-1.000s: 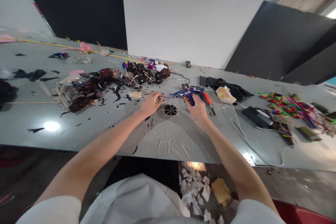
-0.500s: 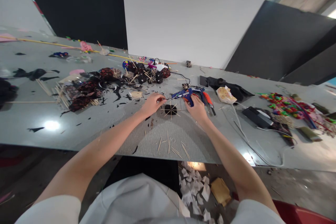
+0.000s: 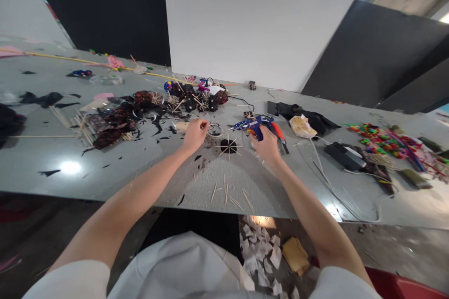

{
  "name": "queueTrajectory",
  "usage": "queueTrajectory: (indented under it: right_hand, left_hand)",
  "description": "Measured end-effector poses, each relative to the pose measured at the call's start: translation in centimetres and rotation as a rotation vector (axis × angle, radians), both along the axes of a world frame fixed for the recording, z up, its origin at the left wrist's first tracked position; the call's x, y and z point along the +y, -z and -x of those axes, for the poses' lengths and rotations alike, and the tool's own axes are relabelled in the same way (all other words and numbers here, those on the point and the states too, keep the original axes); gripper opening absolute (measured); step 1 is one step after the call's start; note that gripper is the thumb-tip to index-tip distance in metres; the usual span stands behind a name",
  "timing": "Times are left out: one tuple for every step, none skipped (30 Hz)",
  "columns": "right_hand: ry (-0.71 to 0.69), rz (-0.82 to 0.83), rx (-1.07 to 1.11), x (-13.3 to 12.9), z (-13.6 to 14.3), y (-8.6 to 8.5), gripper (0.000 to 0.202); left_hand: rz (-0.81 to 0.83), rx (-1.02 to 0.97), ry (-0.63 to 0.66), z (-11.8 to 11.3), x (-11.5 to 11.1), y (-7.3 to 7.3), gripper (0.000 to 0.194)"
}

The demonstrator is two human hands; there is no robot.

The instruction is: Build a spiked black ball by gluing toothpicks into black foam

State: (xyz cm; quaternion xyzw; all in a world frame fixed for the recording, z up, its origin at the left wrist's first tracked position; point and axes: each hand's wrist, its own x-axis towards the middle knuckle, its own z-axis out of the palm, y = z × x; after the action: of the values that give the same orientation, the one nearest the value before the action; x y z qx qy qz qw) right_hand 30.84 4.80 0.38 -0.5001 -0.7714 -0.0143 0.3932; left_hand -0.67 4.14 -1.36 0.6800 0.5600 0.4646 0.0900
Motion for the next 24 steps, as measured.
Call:
queueTrajectory:
  right_hand:
    - [0.010,0.001,0.004,0.1,-0.2,-0.2,0.025]
    - [0.023,-0.002,0.005,0.3,-0.6,-0.4,0.024]
    - [0.042,-0.007,0.005,0.5,-0.9,-0.5,0.024]
    - [0.067,-0.014,0.005,0.7,-1.4,-0.7,0.024]
    - [0.099,-0.020,0.007,1.0,-1.8,-0.8,0.025]
    - [0.134,-0.023,0.009,1.3,-2.3,-0.8,0.025]
    - [0.168,-0.024,0.013,1.6,-2.9,-0.8,0.025]
    - [0.194,-0.020,0.015,1.8,-3.3,-0.7,0.025]
    - [0.212,-0.009,0.016,2.1,-3.8,-0.6,0.025]
    - [0.223,0.004,0.015,2.4,-4.1,-0.4,0.025]
    - [0.226,0.019,0.011,2.6,-4.4,-0.3,0.025]
    - [0.226,0.033,0.005,2.7,-4.5,-0.1,0.026]
    - [0.224,0.044,-0.001,2.8,-4.6,0.0,0.027]
    - [0.218,0.053,-0.009,2.9,-4.5,0.2,0.027]
    - [0.210,0.060,-0.016,2.9,-4.5,0.3,0.028]
    - [0.203,0.066,-0.024,2.9,-4.4,0.3,0.028]
    - [0.198,0.072,-0.033,2.9,-4.2,0.4,0.029]
    - [0.196,0.076,-0.042,2.9,-4.1,0.4,0.029]
    - [0.196,0.077,-0.050,2.8,-4.0,0.5,0.030]
    - [0.198,0.074,-0.057,2.8,-3.9,0.5,0.030]
    - [0.199,0.069,-0.062,2.8,-3.8,0.5,0.030]
    - [0.198,0.064,-0.065,2.8,-3.8,0.6,0.031]
    - [0.197,0.060,-0.067,2.7,-3.7,0.6,0.031]
    - [0.195,0.061,-0.068,2.7,-3.6,0.6,0.032]
  left_hand:
    - [-0.021,0.029,-0.031,0.4,0.1,0.0,0.015]
    - [-0.034,0.048,-0.064,0.8,0.3,0.0,0.014]
    - [-0.039,0.058,-0.099,1.2,0.4,0.0,0.013]
    - [-0.038,0.057,-0.138,1.7,0.5,0.0,0.013]
    - [-0.036,0.051,-0.179,2.2,0.7,0.0,0.014]
    - [-0.034,0.045,-0.212,2.8,0.9,0.1,0.014]
    - [-0.038,0.038,-0.238,3.3,1.1,0.2,0.014]
    - [-0.047,0.028,-0.267,3.8,1.4,0.3,0.013]
    - [-0.061,0.022,-0.287,4.3,1.6,0.3,0.012]
    - [-0.070,0.019,-0.299,4.6,1.7,0.3,0.013]
    - [-0.077,0.020,-0.304,4.8,1.7,0.3,0.018]
    - [-0.084,0.027,-0.301,4.7,1.6,0.1,0.024]
    - [-0.090,0.041,-0.285,4.4,1.4,-0.2,0.029]
    - [-0.097,0.062,-0.250,3.9,1.1,-0.7,0.031]
    - [-0.105,0.082,-0.181,3.1,0.5,-1.2,0.031]
    - [-0.099,0.114,-0.052,2.2,-0.1,-1.8,0.029]
    - [-0.070,0.144,0.111,1.2,-0.9,-2.5,0.029]
    - [-0.027,0.173,0.275,0.2,-1.6,-3.1,0.030]
    - [0.023,0.190,0.428,-0.8,-2.4,-3.6,0.029]
    - [0.086,0.203,0.563,-1.7,-3.2,-4.0,0.027]
    - [0.142,0.219,0.674,-2.4,-3.8,-4.2,0.022]
    - [0.188,0.247,0.781,-3.0,-4.3,-4.4,0.018]
    - [0.224,0.264,0.857,-3.4,-4.7,-4.4,0.016]
    - [0.268,0.265,0.891,-3.6,-5.0,-4.3,0.014]
